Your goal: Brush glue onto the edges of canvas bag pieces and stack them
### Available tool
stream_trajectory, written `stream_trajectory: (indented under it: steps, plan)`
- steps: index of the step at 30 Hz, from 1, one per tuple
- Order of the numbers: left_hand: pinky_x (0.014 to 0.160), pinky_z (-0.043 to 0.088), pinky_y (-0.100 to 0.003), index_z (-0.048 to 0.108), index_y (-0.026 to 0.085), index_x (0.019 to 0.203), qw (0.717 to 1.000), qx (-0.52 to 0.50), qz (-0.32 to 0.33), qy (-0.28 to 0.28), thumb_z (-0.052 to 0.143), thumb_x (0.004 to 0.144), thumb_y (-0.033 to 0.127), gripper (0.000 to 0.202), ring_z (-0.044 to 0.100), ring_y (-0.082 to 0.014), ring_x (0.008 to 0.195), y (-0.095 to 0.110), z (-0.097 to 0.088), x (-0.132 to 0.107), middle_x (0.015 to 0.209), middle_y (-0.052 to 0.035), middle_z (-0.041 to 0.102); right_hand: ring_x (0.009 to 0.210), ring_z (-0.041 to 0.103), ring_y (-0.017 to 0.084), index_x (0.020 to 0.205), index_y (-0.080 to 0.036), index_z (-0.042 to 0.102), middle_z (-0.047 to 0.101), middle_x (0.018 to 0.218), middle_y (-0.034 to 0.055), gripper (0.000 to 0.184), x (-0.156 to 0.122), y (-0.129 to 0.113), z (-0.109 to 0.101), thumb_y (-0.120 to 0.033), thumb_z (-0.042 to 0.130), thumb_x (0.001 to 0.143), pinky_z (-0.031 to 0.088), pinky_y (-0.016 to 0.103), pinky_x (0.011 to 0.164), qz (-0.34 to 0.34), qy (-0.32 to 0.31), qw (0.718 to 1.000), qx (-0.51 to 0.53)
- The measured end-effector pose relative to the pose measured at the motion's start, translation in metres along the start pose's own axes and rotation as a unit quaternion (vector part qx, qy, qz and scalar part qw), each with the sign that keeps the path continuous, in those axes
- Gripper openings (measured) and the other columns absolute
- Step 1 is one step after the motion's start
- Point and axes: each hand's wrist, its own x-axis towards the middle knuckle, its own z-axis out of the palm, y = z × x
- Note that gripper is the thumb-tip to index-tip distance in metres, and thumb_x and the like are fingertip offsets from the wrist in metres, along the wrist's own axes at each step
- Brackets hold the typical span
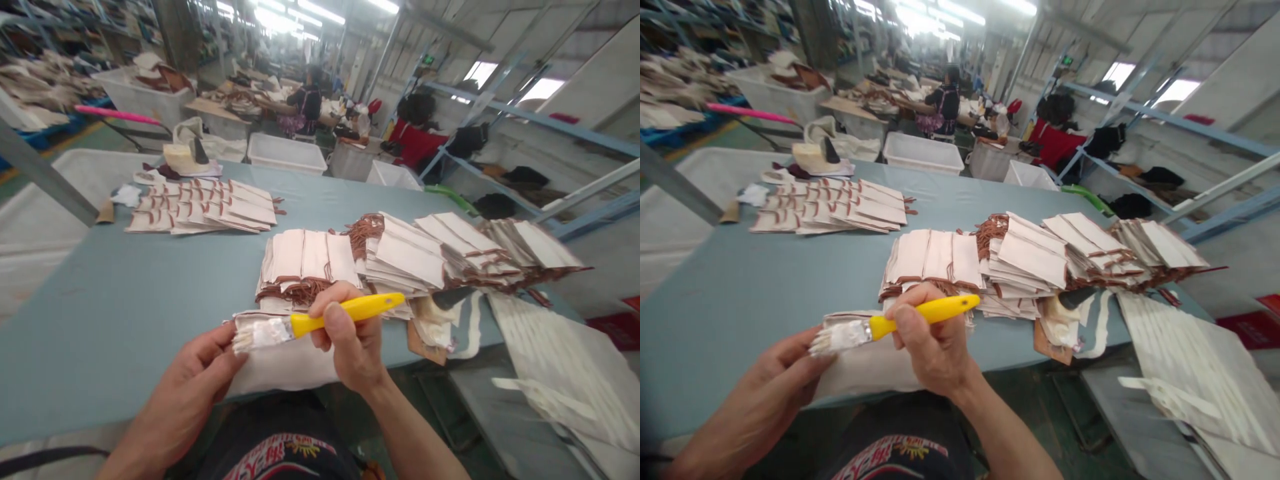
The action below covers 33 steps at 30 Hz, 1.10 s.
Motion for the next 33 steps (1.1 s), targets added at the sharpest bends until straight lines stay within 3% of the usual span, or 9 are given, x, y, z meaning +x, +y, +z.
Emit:
stream_trajectory:
  steps: [3, 6, 9, 14, 18, 22, 28, 33]
  plan:
    - [0.065, 0.062, -0.026, 0.084, 0.022, 0.113, 0.998, -0.05, -0.036, -0.015, 0.091, 0.062, 0.021, 0.052, 0.079, -0.0253, 0.082, -0.002, 0.001, -0.003, 0.091, -0.0039, 0.085, 0.051, 0.053, 0.01, 0.097, -0.022, 0.071, 0.063, 0.068, -0.0025, 0.03, -0.001, 0.01, 0.0, -0.049, 0.063, 0.107, 0.046, 0.022, 0.05, -0.085, -0.022, 0.993, -0.081]
    - [0.064, 0.062, -0.027, 0.083, 0.021, 0.117, 0.994, -0.084, -0.062, -0.033, 0.089, 0.064, 0.019, 0.054, 0.08, -0.0248, 0.077, -0.002, -0.002, -0.005, 0.089, -0.0046, 0.085, 0.055, 0.058, 0.011, 0.105, -0.024, 0.072, 0.067, 0.076, -0.0007, 0.022, -0.006, 0.018, -0.004, -0.042, 0.061, 0.109, 0.049, 0.023, 0.053, -0.14, 0.007, 0.986, -0.087]
    - [0.064, 0.062, -0.026, 0.083, 0.019, 0.113, 0.994, -0.084, -0.059, -0.038, 0.09, 0.065, 0.022, 0.049, 0.08, -0.0241, 0.075, 0.0, -0.003, -0.007, 0.088, -0.0056, 0.085, 0.06, 0.064, 0.013, 0.107, -0.027, 0.071, 0.068, 0.076, -0.0011, 0.015, -0.012, 0.018, -0.006, -0.037, 0.061, 0.11, 0.053, 0.025, 0.057, -0.156, 0.028, 0.985, -0.068]
    - [0.061, 0.062, -0.026, 0.084, 0.019, 0.105, 0.996, -0.073, -0.055, -0.005, 0.094, 0.06, 0.026, 0.047, 0.079, -0.0231, 0.07, 0.005, 0.003, -0.006, 0.083, -0.0055, 0.085, 0.06, 0.067, 0.014, 0.103, -0.028, 0.072, 0.074, 0.08, 0.0009, 0.015, -0.011, 0.018, -0.002, -0.038, 0.063, 0.108, 0.056, 0.028, 0.059, -0.197, -0.018, 0.968, -0.153]
    - [0.061, 0.063, -0.031, 0.084, 0.017, 0.11, 0.994, -0.084, -0.064, -0.011, 0.092, 0.056, 0.023, 0.055, 0.08, -0.0275, 0.072, 0.003, 0.003, -0.003, 0.083, -0.0069, 0.085, 0.058, 0.068, 0.016, 0.104, -0.028, 0.072, 0.074, 0.076, 0.0012, 0.019, -0.01, 0.019, -0.001, -0.041, 0.059, 0.109, 0.057, 0.03, 0.057, -0.215, 0.041, 0.963, -0.16]
    - [0.057, 0.06, -0.025, 0.085, 0.019, 0.105, 0.995, -0.087, -0.052, 0.011, 0.091, 0.061, 0.022, 0.045, 0.078, -0.0226, 0.068, 0.001, 0.001, -0.002, 0.079, -0.0038, 0.084, 0.057, 0.07, 0.016, 0.102, -0.028, 0.071, 0.074, 0.07, -0.0005, 0.018, -0.012, 0.018, -0.001, -0.039, 0.059, 0.11, 0.059, 0.029, 0.057, -0.253, 0.002, 0.952, -0.171]
    - [0.053, 0.059, -0.024, 0.083, 0.018, 0.115, 0.992, -0.104, -0.073, 0.007, 0.087, 0.051, 0.013, 0.065, 0.08, -0.0257, 0.073, 0.014, 0.009, -0.005, 0.088, -0.0058, 0.087, 0.055, 0.07, 0.016, 0.101, -0.028, 0.071, 0.077, 0.072, -0.0005, 0.015, -0.012, 0.019, -0.013, -0.036, 0.06, 0.107, 0.059, 0.029, 0.053, -0.293, -0.02, 0.917, -0.269]
    - [0.051, 0.059, -0.026, 0.083, 0.02, 0.114, 0.99, -0.104, -0.094, 0.006, 0.088, 0.048, 0.015, 0.066, 0.081, -0.0284, 0.072, 0.017, 0.012, -0.006, 0.086, -0.006, 0.086, 0.053, 0.069, 0.017, 0.104, -0.03, 0.071, 0.074, 0.068, -0.0011, 0.014, -0.014, 0.015, -0.018, -0.038, 0.06, 0.107, 0.057, 0.03, 0.05, -0.315, 0.005, 0.905, -0.285]
